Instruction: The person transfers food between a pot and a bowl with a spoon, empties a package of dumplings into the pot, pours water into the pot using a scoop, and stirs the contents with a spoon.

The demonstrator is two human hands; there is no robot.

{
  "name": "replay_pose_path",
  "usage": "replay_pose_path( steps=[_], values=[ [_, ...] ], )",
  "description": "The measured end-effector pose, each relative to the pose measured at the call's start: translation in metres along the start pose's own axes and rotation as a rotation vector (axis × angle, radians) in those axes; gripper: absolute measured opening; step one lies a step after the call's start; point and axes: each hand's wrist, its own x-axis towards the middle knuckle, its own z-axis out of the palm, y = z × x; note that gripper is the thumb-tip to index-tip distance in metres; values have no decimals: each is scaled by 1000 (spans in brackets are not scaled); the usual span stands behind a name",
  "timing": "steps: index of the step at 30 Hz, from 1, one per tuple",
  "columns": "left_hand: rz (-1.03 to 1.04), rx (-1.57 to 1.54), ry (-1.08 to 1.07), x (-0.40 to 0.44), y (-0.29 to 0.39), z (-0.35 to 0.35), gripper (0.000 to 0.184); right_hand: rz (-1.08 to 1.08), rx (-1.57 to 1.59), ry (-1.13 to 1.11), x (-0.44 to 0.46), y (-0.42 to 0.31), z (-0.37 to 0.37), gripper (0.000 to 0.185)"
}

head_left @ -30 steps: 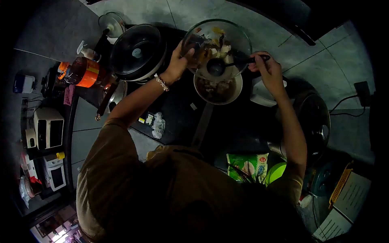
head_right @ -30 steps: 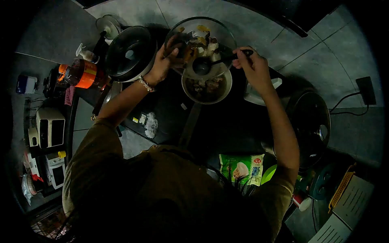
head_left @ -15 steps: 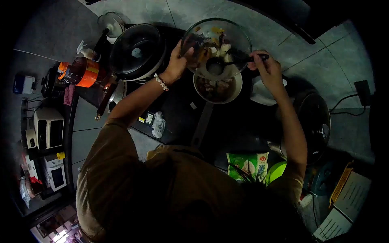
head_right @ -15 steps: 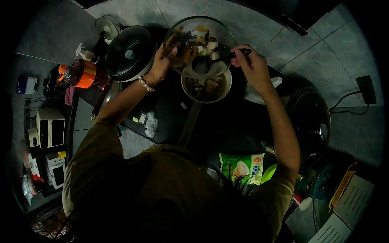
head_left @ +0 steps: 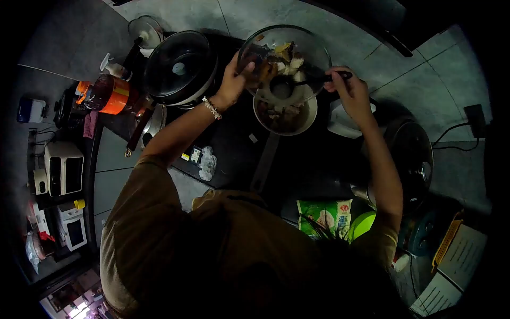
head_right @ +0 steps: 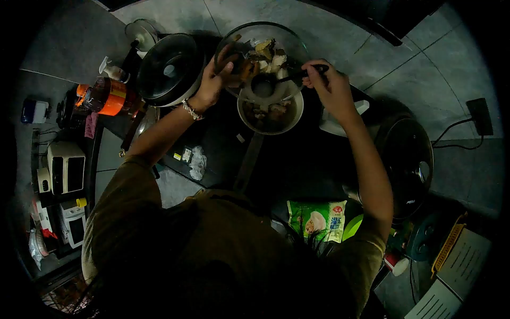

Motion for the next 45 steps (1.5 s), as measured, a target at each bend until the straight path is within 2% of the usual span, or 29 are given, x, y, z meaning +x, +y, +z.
replay_pose_path(
  steps=[31,36,40,45],
  values=[
    [17,-36,44,-5,9,13,44,-32,-57,-11,0,-4,0,15],
    [84,11,11,-5,8,12,47,-63,-81,-21,-1,-3,0,14],
    [48,3,7,-6,13,13,47,-40,-102,-11,0,-5,0,15],
    [131,-7,21,-2,6,13,44,-50,-65,2,-1,-5,-2,16]
  ],
)
